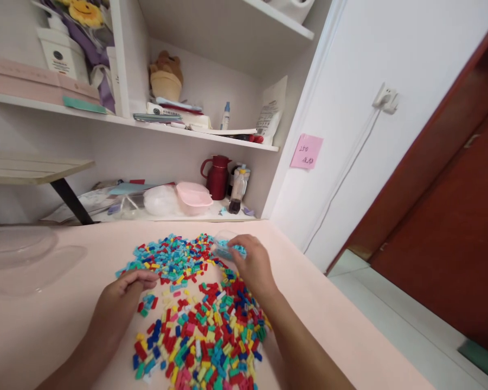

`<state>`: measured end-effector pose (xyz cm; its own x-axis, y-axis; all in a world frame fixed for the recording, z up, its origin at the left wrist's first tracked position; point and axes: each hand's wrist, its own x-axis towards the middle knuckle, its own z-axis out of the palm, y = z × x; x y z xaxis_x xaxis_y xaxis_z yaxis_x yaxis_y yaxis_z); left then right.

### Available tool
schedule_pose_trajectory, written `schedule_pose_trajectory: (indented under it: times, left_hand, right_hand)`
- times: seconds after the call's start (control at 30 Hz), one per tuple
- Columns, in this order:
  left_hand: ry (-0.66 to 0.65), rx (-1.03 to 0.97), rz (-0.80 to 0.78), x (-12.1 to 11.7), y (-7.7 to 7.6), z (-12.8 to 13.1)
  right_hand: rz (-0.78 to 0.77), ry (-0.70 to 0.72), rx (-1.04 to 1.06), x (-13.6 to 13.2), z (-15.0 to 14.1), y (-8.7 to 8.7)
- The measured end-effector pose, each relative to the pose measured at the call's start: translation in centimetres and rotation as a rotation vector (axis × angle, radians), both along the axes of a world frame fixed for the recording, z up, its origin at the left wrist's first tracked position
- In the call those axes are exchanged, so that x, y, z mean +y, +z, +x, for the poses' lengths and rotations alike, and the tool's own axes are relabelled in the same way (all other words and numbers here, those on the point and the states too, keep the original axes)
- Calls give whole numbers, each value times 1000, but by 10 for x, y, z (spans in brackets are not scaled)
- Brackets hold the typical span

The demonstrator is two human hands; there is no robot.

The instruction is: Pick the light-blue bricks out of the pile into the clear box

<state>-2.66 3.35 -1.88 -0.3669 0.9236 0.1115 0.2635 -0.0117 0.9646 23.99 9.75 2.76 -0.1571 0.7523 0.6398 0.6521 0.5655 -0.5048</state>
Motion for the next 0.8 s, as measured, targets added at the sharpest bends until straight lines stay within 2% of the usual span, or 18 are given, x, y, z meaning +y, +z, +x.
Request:
schedule_pose_trajectory:
  times: [0.1, 0.2, 0.3, 0.43, 0.53, 0.63, 0.8]
  left_hand:
    - [6, -3, 9, -1, 0, 1]
    - [13, -10, 1, -1, 1, 1]
    - [19, -51, 16, 0, 3, 2]
    - [-15, -102, 32, 1, 5, 3]
    - [-68, -65, 29, 0, 5, 4]
    - [-107, 21, 51, -1, 5, 6]
    - [-132, 117, 86, 1, 3, 7]
  right_hand:
    - [-2, -156, 91, 11, 16, -2]
    - [-79, -123, 182, 12, 15, -7]
    - [-108, -47, 229, 3, 0, -10]
    - [-116, 207, 36, -18, -31, -15]
    - [-120, 371, -133, -30, -51, -23]
    - [-126, 404, -236, -31, -62, -32]
    - [-59, 376, -391, -22, -63, -42]
